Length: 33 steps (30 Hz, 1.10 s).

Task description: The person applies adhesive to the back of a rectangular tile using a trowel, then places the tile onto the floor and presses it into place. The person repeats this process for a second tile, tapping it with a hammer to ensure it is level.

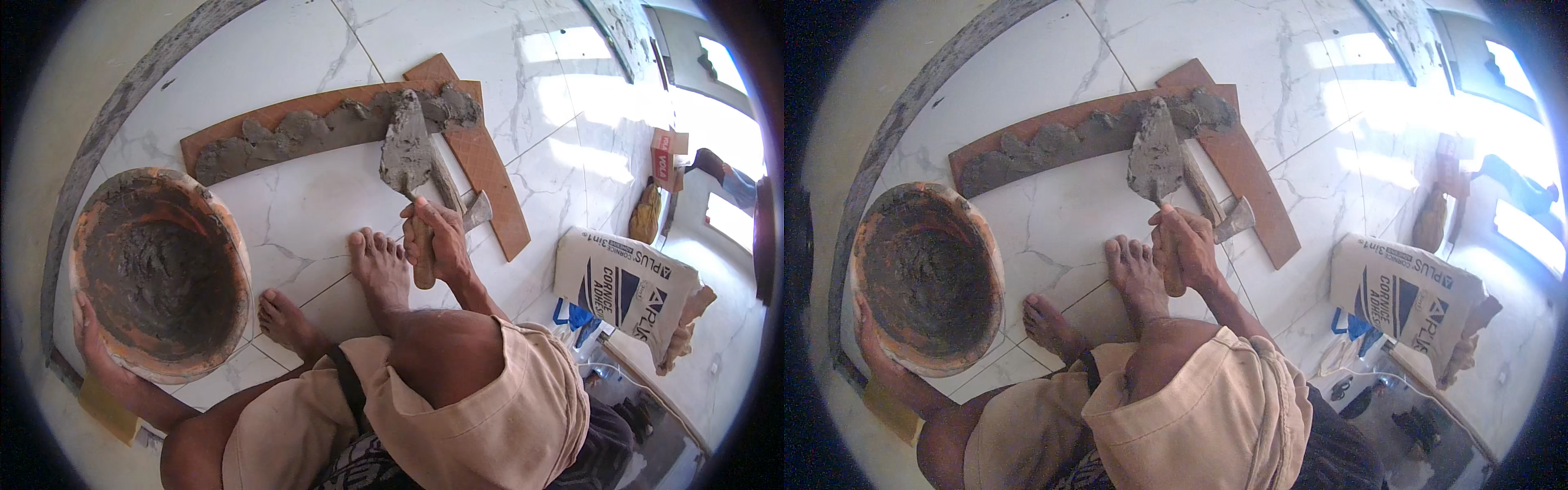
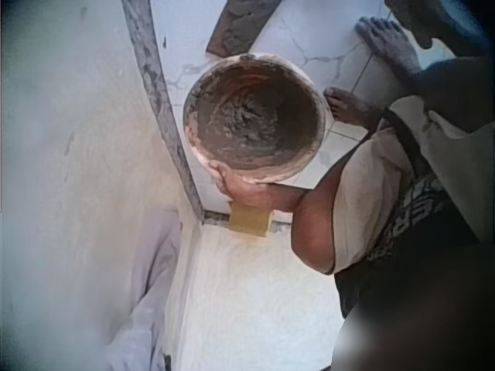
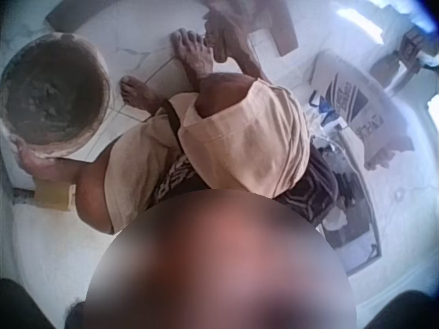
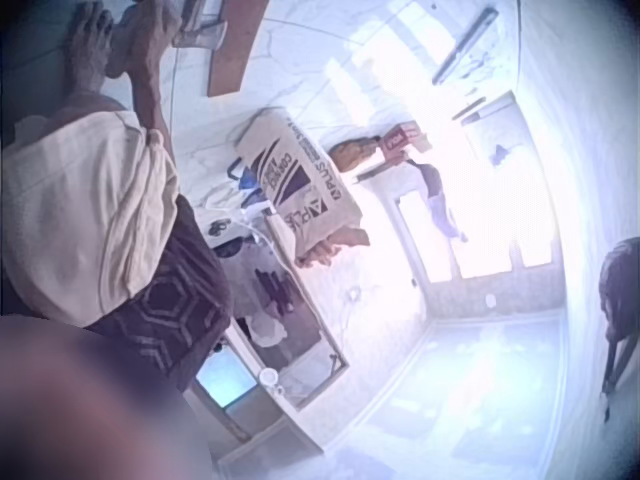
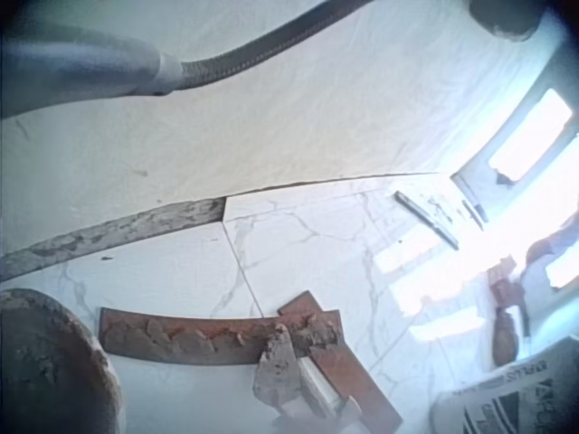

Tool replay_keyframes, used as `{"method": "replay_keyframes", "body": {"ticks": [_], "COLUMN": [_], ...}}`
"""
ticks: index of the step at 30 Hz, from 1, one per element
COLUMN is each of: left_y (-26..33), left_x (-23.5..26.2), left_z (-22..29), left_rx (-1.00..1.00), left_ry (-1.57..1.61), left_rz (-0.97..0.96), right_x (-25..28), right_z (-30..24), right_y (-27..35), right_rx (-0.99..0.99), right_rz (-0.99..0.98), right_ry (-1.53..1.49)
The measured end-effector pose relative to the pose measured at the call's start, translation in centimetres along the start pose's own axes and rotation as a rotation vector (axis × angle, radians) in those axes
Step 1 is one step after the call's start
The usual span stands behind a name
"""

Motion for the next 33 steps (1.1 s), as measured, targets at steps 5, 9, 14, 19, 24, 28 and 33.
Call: {"method": "replay_keyframes", "body": {"ticks": [5, 9, 14, 19, 24, 28, 33], "left_y": [-4.4, -6.9, -9.3, -10.9, -12.4, -13.9, -16.0], "left_x": [6.3, 10.1, 12.2, 13.6, 14.9, 15.9, 17.3], "left_z": [-1.9, -4.1, -5.2, -5.6, -5.9, -6.2, -6.8], "left_rx": [0.039, 0.092, 0.123, 0.139, 0.151, 0.158, 0.167], "left_ry": [0.155, 0.256, 0.361, 0.431, 0.484, 0.534, 0.577], "left_rz": [0.029, 0.047, 0.035, 0.024, 0.02, 0.014, 0.019], "right_x": [-0.2, -0.2, 2.7, 4.7, 6.0, 4.1, 5.3], "right_z": [0.3, -1.7, -4.7, -7.6, -8.2, -9.1, -8.1], "right_y": [-0.1, 0.1, 1.1, 1.4, 0.7, 1.3, 0.5], "right_rx": [-0.021, 0.08, 0.257, 0.267, 0.563, 0.312, 0.223], "right_rz": [-0.086, 0.041, 0.275, 0.377, 0.383, 0.347, 0.26], "right_ry": [-0.054, 0.43, 0.758, 1.077, 1.328, 1.065, 0.722]}}
Point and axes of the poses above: each hand's wrist, its own y-axis away from the middle knuckle, its own x-axis out of the back of the hand, z = x × y, the point moved 4 cm from there along -y, towards the middle knuckle, and after that the axes turned 5 degrees about -y, right-handed, at the moved point
